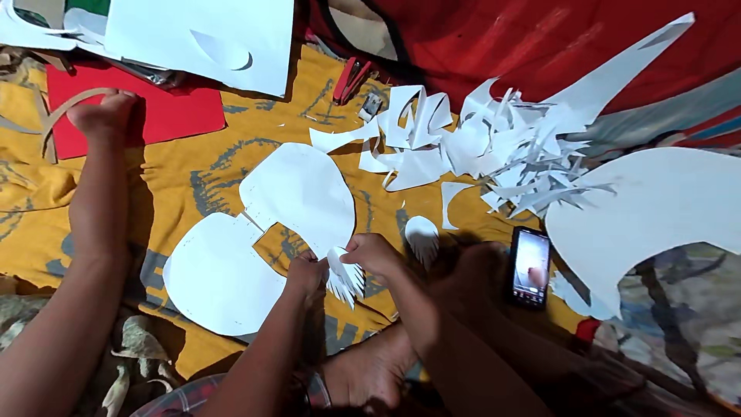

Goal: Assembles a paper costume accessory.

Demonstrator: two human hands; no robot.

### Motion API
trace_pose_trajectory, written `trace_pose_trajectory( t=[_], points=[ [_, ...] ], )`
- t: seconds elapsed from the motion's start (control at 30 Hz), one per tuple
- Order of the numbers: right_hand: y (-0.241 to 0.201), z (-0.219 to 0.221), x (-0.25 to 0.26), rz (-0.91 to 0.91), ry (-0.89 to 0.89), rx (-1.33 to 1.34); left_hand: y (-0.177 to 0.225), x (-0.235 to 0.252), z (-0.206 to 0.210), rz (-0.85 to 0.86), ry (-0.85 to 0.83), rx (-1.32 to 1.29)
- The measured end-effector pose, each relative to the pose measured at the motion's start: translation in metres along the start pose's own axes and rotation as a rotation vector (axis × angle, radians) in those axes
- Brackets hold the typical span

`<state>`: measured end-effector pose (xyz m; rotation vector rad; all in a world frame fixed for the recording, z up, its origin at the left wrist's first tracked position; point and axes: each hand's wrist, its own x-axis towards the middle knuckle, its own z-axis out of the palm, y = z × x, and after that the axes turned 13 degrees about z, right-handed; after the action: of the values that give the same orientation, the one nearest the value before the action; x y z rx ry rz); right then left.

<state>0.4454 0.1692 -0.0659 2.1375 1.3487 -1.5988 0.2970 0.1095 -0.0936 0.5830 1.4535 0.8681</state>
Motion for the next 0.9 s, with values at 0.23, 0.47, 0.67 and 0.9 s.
trace_pose_trajectory(
  t=[0.23,0.47,0.67,0.9],
  points=[
    [-0.001,0.000,-0.002,-0.017,-0.014,0.025,0.002,-0.001,0.002,0.009,0.000,-0.095],
    [0.009,-0.003,-0.002,-0.052,-0.132,0.238,0.004,-0.004,0.007,-0.035,0.021,-0.293],
    [0.047,-0.060,0.000,-0.254,0.327,0.116,-0.002,0.000,0.011,-0.019,0.076,-0.273],
    [0.071,-0.107,-0.004,-0.029,0.611,-0.026,-0.002,0.002,0.013,-0.015,0.090,-0.253]
  ],
)
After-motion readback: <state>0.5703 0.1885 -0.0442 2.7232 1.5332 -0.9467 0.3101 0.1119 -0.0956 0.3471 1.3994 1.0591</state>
